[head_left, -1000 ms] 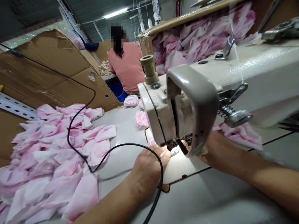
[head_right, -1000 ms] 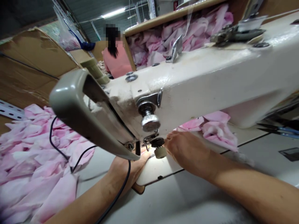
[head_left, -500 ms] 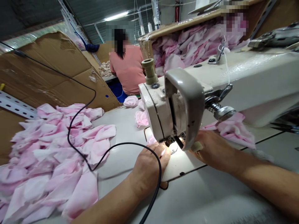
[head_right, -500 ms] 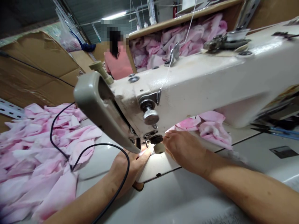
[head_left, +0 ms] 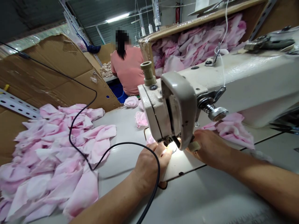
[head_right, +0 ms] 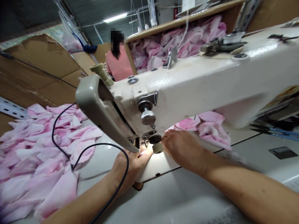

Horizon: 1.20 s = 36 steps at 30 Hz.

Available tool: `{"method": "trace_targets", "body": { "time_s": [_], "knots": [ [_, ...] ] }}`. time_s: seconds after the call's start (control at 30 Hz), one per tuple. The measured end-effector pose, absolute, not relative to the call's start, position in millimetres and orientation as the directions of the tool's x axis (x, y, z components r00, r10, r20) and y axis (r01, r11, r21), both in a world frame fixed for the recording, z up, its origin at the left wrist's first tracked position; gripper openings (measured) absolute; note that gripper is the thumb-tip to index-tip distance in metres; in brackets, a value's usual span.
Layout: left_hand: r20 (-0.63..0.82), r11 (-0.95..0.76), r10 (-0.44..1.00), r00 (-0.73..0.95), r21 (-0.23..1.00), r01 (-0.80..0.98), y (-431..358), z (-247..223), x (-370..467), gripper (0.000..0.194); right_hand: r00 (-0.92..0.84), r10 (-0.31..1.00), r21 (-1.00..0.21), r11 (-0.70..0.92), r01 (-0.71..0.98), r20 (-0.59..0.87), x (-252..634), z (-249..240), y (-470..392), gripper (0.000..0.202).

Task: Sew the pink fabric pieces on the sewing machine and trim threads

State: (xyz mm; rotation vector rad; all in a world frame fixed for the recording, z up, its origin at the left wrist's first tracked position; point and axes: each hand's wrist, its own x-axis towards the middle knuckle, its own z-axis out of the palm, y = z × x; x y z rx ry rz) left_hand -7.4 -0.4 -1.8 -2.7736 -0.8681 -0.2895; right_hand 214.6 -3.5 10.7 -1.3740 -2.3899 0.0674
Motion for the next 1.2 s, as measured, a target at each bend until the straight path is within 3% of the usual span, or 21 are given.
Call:
{"method": "trace_targets", "body": {
  "time_s": [0.23,0.4,0.47,0.57,0.67,0.9,1.1,1.2],
  "knots": [
    [0.248,-0.785,0.567,0.785,-0.125,0.606,0,1,-5,0.033,-0.443,0.842,-0.233,0.518,0.823,0.307,215,7,-4,0.026],
    [0.273,-0.842,0.524,0.806,0.028,0.538,0,0,-15,0.06,-0.47,0.815,-0.267,0.563,0.782,0.34,227,3,-6,0.021],
    [0.318,-0.854,0.513,0.798,0.098,0.51,0,3,-19,0.048,-0.518,0.814,-0.318,0.58,0.75,0.263,234,4,-5,0.02],
    [0.406,-0.814,0.562,0.721,0.118,0.569,1,11,-22,0.014,-0.598,0.779,-0.383,0.619,0.685,0.189,242,5,-2,0.019],
    [0.472,-0.772,0.584,0.66,0.073,0.631,4,15,-23,0.014,-0.624,0.752,-0.409,0.648,0.642,0.213,245,1,0,0.02],
    [0.477,-0.777,0.575,0.665,0.063,0.626,11,7,-24,0.015,-0.609,0.725,-0.32,0.689,0.651,0.323,236,-4,-5,0.022],
    [0.486,-0.755,0.627,0.609,0.185,0.629,7,9,-18,0.015,-0.631,0.596,-0.119,0.767,0.631,0.497,215,0,-9,0.032],
    [0.459,-0.73,0.664,0.59,0.229,0.644,5,12,-15,0.012,-0.66,0.569,-0.103,0.79,0.604,0.491,210,0,-12,0.035]
  ]
}}
